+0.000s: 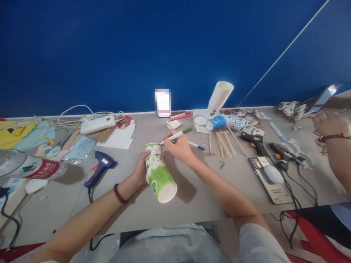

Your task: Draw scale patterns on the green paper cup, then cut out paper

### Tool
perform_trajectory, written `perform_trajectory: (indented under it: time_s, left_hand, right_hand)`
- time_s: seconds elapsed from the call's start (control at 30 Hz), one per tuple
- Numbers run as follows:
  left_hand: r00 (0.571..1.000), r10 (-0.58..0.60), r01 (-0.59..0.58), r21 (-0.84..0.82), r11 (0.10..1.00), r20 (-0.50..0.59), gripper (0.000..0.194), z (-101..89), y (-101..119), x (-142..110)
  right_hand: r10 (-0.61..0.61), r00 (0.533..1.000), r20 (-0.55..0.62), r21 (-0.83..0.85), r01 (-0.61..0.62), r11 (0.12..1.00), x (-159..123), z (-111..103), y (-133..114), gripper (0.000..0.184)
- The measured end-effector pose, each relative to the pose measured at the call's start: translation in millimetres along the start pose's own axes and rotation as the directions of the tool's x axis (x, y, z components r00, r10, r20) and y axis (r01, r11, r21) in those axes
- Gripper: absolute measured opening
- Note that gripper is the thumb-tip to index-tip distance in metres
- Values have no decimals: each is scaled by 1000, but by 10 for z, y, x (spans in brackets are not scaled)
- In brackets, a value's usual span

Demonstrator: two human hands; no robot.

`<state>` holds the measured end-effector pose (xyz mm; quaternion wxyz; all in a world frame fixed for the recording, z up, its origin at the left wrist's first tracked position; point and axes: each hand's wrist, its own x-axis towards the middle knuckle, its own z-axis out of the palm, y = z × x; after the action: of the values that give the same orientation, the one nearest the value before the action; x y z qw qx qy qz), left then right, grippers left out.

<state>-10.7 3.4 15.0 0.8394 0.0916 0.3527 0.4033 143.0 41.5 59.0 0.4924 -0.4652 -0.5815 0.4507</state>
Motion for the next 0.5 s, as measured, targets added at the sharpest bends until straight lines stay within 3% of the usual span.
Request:
perform_trajectory:
  time_s: [0.5]
  left_hand:
    - [1000,-11,12,-47,999,11,37,18,0,-8]
  right_hand:
    - [3,1000,28,-16,-2,1000,-4,-16,12,7]
